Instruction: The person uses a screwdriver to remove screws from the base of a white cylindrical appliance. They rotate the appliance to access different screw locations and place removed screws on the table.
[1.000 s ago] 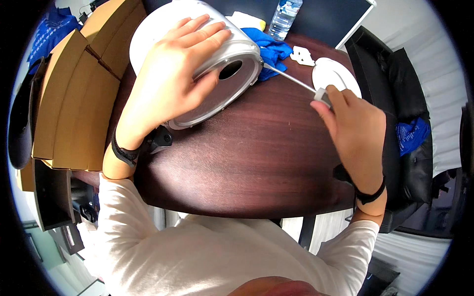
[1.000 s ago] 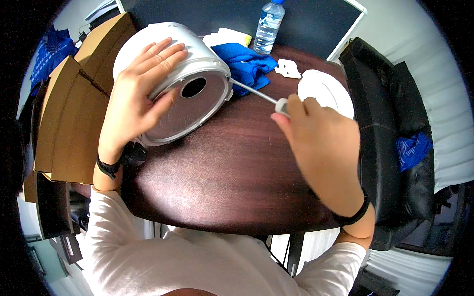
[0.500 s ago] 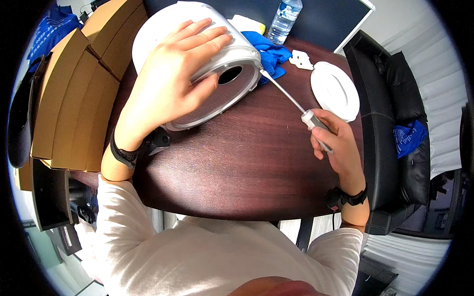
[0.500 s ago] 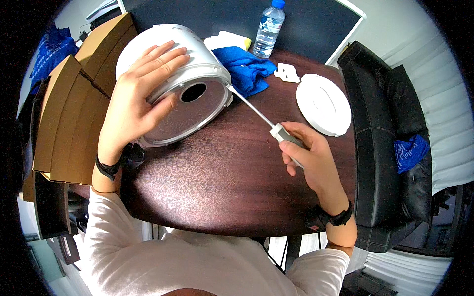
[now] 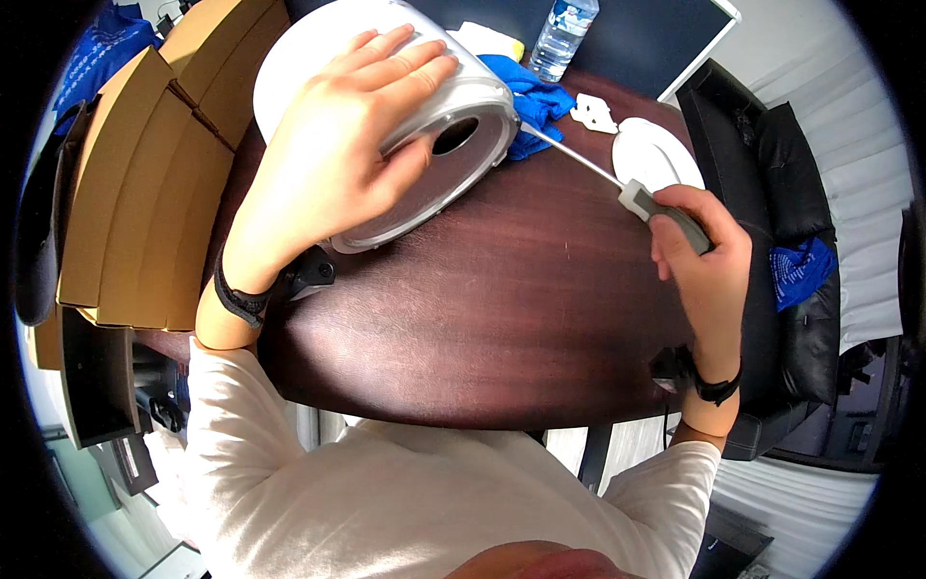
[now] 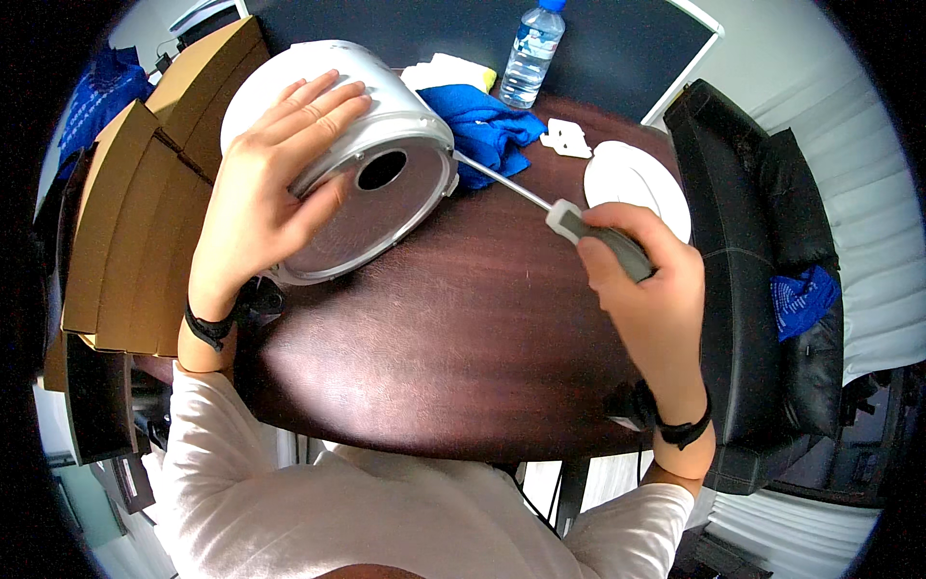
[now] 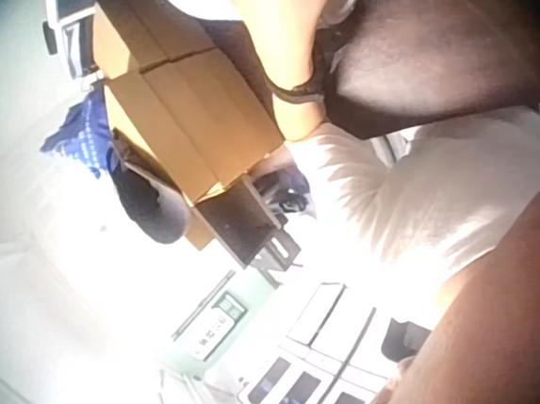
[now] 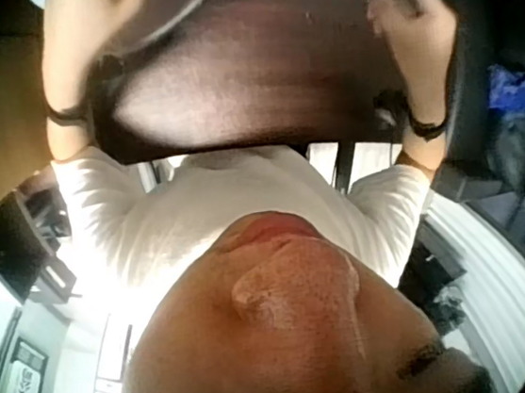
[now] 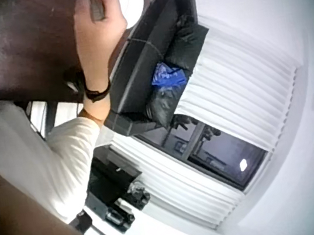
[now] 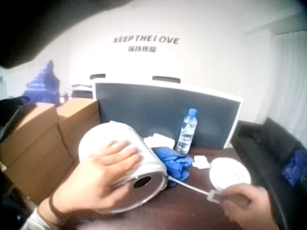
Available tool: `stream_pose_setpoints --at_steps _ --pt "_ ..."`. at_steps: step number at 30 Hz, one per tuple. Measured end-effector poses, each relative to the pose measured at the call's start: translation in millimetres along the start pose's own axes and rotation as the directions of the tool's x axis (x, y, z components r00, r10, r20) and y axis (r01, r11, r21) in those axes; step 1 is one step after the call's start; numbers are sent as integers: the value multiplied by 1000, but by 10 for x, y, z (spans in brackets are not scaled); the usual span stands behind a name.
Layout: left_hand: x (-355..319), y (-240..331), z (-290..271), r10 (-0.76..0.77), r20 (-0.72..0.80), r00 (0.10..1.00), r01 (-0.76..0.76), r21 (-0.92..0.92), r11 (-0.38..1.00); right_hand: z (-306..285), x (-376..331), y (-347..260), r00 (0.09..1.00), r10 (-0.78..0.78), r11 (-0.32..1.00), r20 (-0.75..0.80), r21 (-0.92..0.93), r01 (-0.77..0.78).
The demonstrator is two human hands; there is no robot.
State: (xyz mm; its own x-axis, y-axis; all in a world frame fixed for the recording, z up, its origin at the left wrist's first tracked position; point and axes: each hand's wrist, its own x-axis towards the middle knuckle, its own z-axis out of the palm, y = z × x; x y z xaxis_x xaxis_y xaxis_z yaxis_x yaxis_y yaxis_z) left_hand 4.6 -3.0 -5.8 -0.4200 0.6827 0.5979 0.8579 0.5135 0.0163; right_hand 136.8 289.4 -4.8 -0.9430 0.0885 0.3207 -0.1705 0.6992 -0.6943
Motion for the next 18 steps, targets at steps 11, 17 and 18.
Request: stream_pose_setpoints --at_steps 11,17,18 --pt "-5 27 24 -10 -34 999 11 21 1000 181 -161 -108 890 -443 813 106 -370 449" --pt "-7 -6 27 -56 -45 997 57 14 998 284 -274 138 991 124 887 45 444 -131" --pt "-7 -13 26 -55 -45 997 56 14 998 341 -277 146 970 239 781 51 584 -223"
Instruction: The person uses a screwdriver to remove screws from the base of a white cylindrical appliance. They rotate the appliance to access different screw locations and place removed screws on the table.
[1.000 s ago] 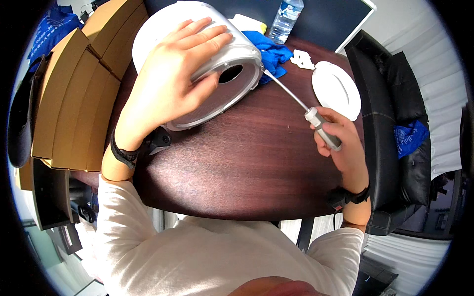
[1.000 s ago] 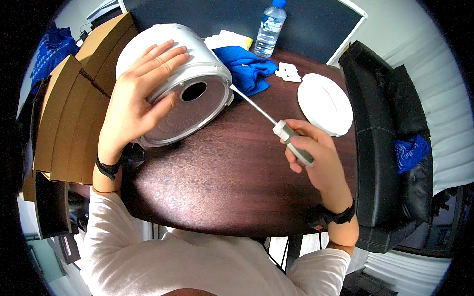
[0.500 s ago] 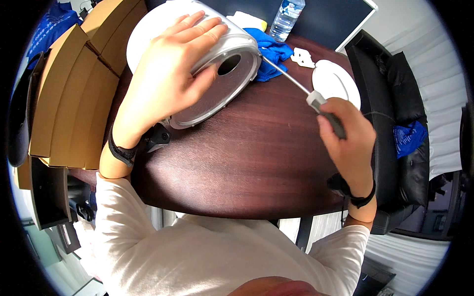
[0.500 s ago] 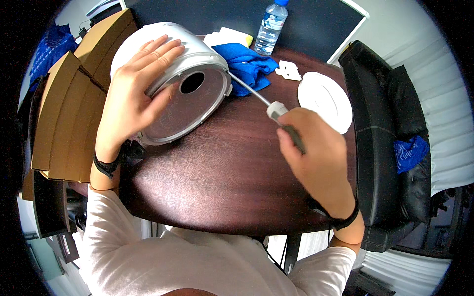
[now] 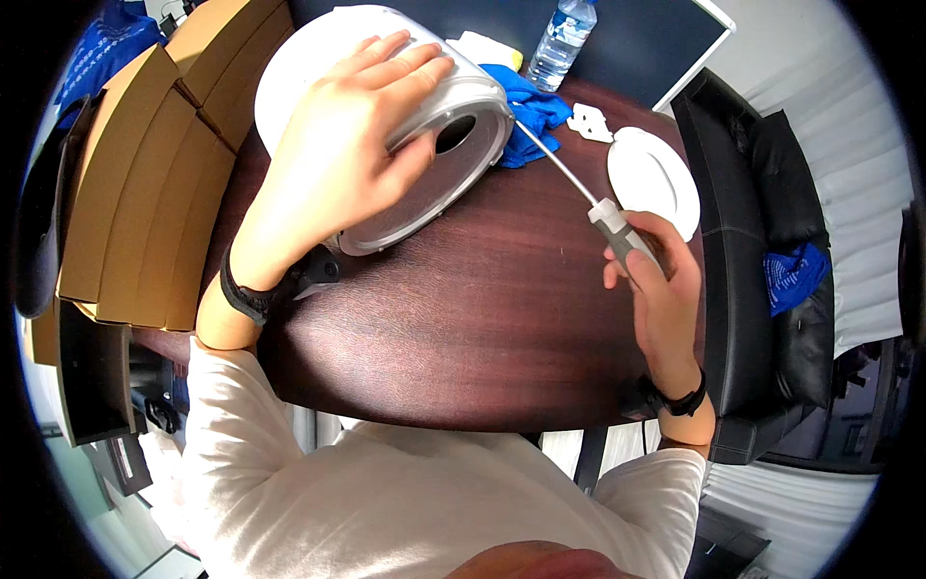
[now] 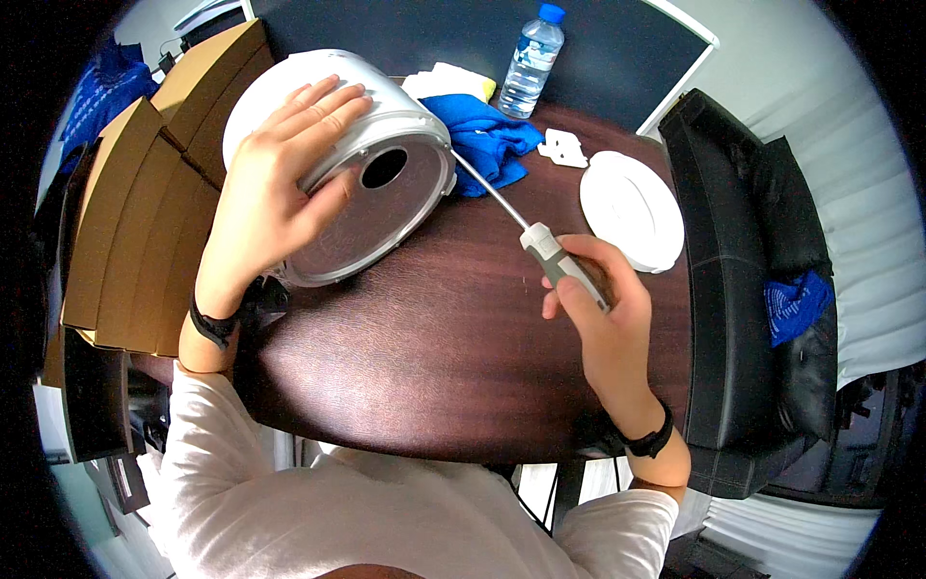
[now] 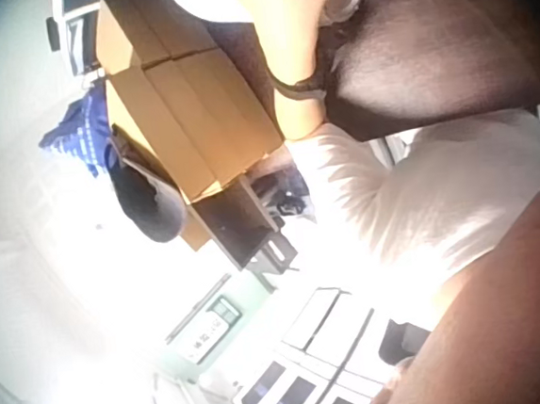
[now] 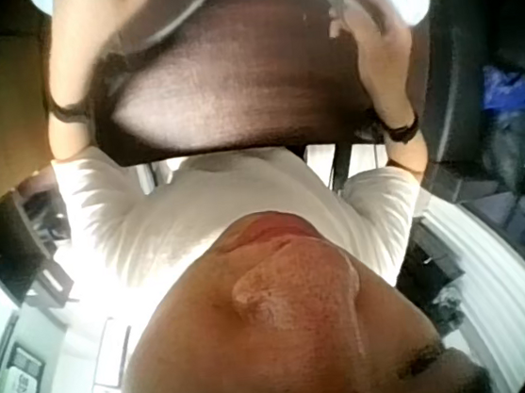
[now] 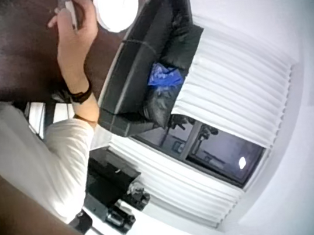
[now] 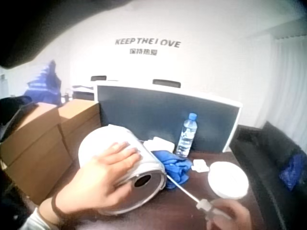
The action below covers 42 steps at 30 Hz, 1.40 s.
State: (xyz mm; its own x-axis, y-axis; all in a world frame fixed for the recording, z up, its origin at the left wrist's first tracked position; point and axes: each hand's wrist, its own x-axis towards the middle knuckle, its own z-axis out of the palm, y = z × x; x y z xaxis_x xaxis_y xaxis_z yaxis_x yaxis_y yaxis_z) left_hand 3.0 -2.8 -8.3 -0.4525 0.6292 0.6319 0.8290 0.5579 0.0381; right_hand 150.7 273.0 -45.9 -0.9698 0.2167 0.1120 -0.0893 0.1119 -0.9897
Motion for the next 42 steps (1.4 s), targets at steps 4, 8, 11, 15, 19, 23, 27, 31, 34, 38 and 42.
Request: stream_pose_setpoints --at_steps 4,8,11,15,19,23,27,31,34,38,42 --pt "-9 -16 -6 4 -5 1000 -4 2 1000 136 40 13 956 292 844 16 466 -266" --pt "-14 -15 -15 -14 -8 1000 14 -23 1000 -49 87 88 853 370 722 368 464 -513" --pt "-16 -3 -11 -11 -16 1000 11 -5 1000 -61 100 33 850 392 834 352 254 -490" --pt "-2 15 -20 -3 -15 1000 3 13 1000 107 164 114 742 -576 347 344 -719 602" --pt "2 35 -23 -12 -8 1000 12 17 1000 183 41 -96 846 -388 160 367 -877 454" --pt "-15 18 -6 6 -26 1000 -5 41 999 2 131 -21 833 -426 433 352 -729 530" --pt "-6 10 5 4 -12 1000 -4 -5 1000 -58 66 -8 990 -4 978 139 -206 33" --pt "-12 -26 -3 2 -16 1000 -2 6 1000 19 77 -34 920 375 840 113 378 -389" --pt "-11 -26 -1 10 -17 1000 -10 -9 1000 5 84 132 883 417 760 217 450 -469" --pt "-18 -17 2 14 -15 1000 -14 -6 1000 50 101 60 825 430 821 367 221 -526" --pt "-21 -30 -8 28 -17 999 -28 -10 1000 60 137 114 957 122 921 263 -391 -10"
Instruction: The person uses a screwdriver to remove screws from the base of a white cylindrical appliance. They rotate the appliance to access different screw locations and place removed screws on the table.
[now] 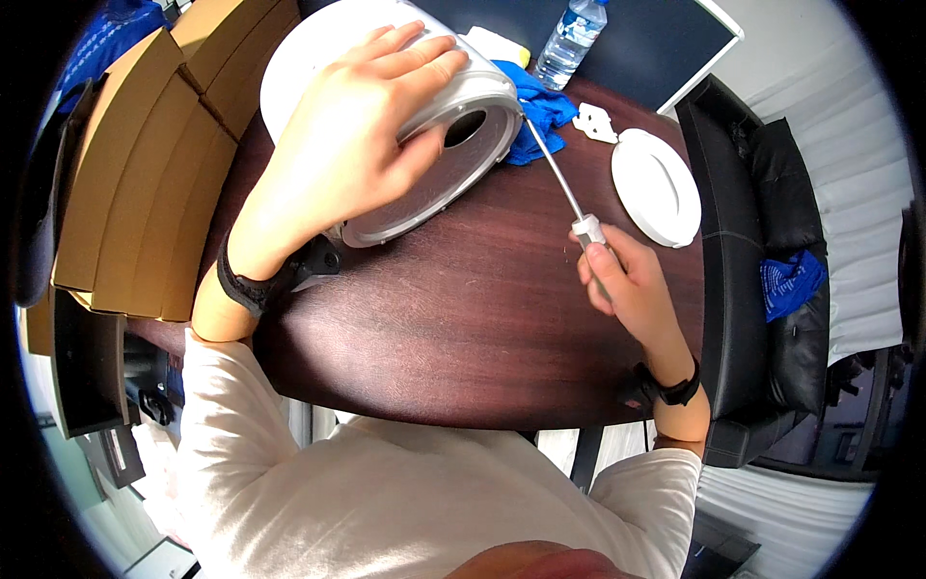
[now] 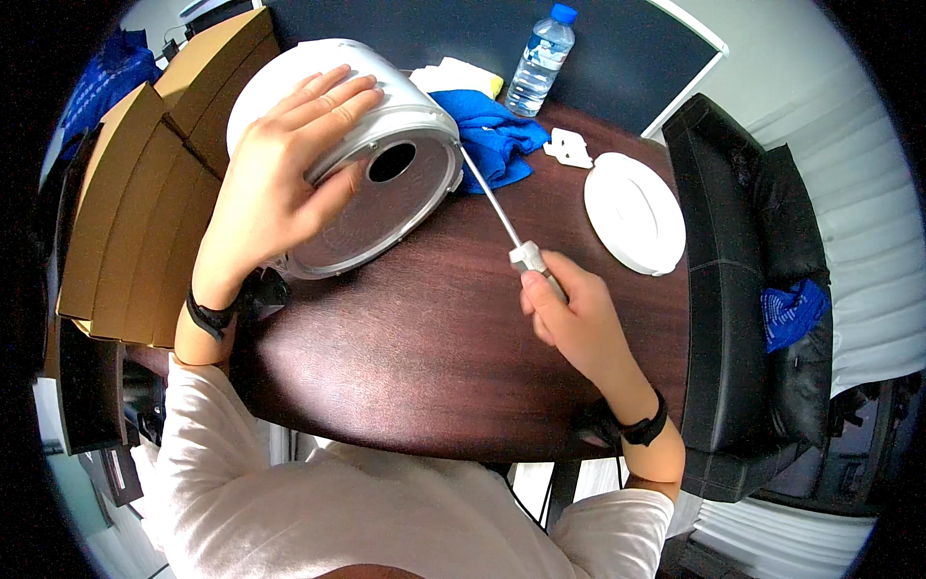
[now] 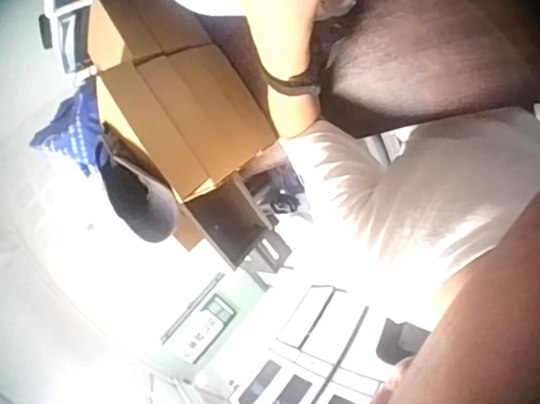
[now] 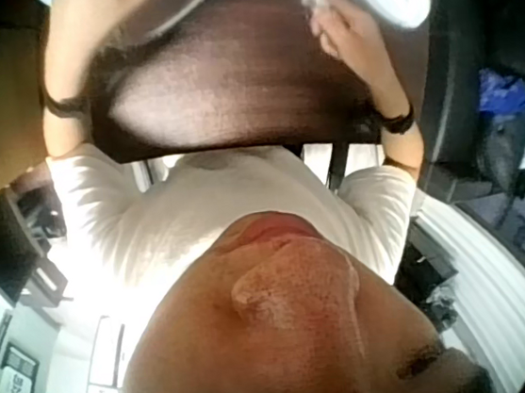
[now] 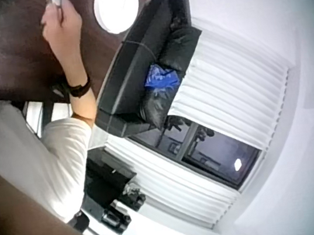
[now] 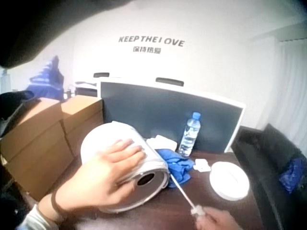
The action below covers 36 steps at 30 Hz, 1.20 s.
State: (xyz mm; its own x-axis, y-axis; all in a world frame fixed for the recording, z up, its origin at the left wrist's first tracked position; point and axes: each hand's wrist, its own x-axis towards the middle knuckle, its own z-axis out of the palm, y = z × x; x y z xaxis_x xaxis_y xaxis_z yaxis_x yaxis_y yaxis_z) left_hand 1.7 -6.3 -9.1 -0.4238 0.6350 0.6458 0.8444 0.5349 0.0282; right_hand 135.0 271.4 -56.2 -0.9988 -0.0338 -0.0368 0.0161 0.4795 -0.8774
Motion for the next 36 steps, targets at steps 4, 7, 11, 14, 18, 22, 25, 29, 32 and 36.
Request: stream_pose_setpoints --at_steps 4,7,11,14,18,22,25,29,32,36 --pt "-1 5 2 -5 -9 1000 5 12 1000 0 -11 -70 916 -379 655 -133 -738 164" --pt "-5 26 4 -11 -10 1000 12 31 999 -45 8 -88 847 -512 563 -141 -800 206" --pt "10 68 1 -4 -17 1000 4 11 1000 -98 -34 -25 971 -110 976 -212 -209 65" --pt "-7 58 7 2 -9 1000 -2 8 1000 -213 -54 -37 982 173 857 75 479 -187" --pt "0 54 -3 0 -2 1000 0 3 1000 -183 -76 1 974 226 751 -3 637 -172" --pt "-6 32 -9 0 -4 1000 0 1 1000 -143 -28 18 943 328 650 -50 737 -187" --pt "-4 25 -18 11 2 1000 -11 -4 1000 -234 38 10 958 274 730 -87 667 -149" --pt "-1 35 -32 33 1 999 -33 9 999 -560 181 -82 990 -15 952 -138 301 56" --pt "-3 54 -12 25 2 1000 -25 8 1000 -542 162 -412 909 -356 885 -216 -389 254" --pt "-6 80 -18 6 5 1000 -6 34 999 -266 -42 -550 773 -630 362 68 -856 370"
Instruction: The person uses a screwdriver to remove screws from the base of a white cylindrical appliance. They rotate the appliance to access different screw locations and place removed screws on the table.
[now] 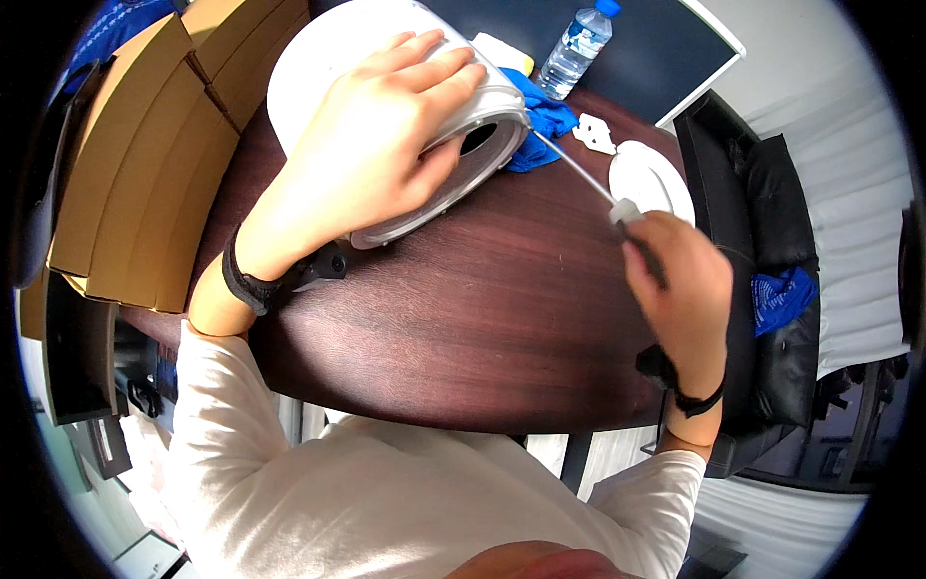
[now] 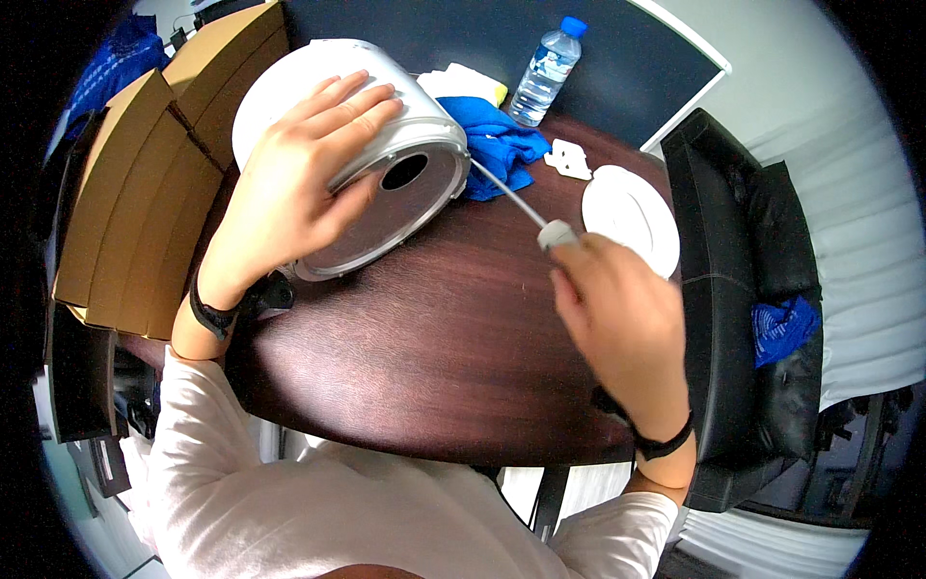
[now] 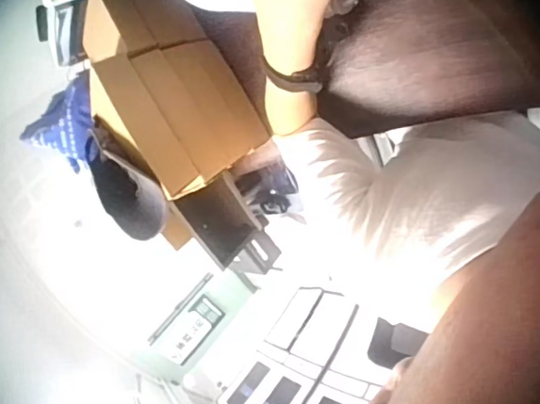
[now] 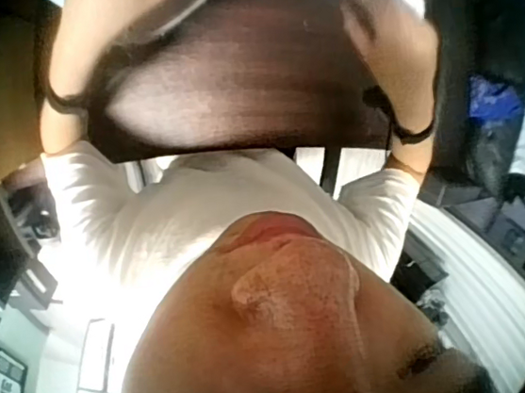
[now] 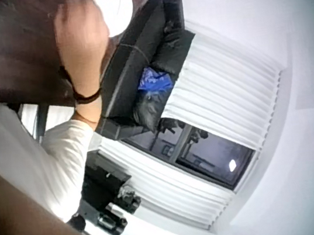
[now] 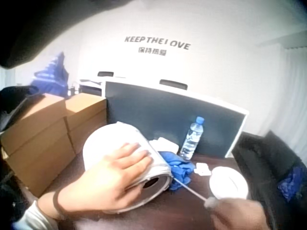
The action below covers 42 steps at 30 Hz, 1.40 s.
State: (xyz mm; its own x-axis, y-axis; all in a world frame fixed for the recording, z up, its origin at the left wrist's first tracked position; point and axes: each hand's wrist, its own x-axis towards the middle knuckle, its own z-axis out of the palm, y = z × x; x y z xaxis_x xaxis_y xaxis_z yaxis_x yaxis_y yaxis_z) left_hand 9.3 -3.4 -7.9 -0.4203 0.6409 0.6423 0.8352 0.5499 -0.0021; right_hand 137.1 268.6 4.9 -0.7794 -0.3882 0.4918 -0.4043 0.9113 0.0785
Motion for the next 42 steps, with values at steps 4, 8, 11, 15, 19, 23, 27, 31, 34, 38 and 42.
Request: stream_pose_setpoints --at_steps 4,8,11,15,19,23,27,31,34,38,42 --pt "2 -14 -1 -6 2 1000 6 -25 1000 70 -138 -67 995 105 964 0 245 -101" --pt "2 -71 8 -4 -1 1000 4 -31 1000 153 -295 -3 913 396 712 97 595 -372" --pt "8 -60 14 -3 2 1000 3 -48 999 274 -373 3 791 548 241 272 854 -461" --pt "19 -48 -3 -15 11 1000 15 -33 999 433 -373 -42 628 588 -387 510 859 -335" --pt "-4 -103 18 -15 -17 1000 14 -33 999 434 -358 -2 628 395 -494 671 731 -470" --pt "-5 -88 -1 -20 -12 1000 19 -39 999 370 -358 83 723 415 -160 552 827 -540" --pt "-2 -80 17 -34 -14 999 34 -18 999 386 -299 -56 960 281 888 8 378 -263" --pt "3 -60 -4 -43 -8 999 42 -18 999 374 -289 -12 980 200 913 -8 365 -183" --pt "14 -67 -9 -24 -5 1000 23 -24 999 359 -388 44 889 412 627 198 647 -434" --pt "8 -77 -1 -26 -16 1000 26 -20 999 328 -355 38 698 481 -83 530 820 -566" --pt "-6 -82 21 -30 -17 999 30 -14 999 381 -288 -148 538 603 -435 589 808 -397"
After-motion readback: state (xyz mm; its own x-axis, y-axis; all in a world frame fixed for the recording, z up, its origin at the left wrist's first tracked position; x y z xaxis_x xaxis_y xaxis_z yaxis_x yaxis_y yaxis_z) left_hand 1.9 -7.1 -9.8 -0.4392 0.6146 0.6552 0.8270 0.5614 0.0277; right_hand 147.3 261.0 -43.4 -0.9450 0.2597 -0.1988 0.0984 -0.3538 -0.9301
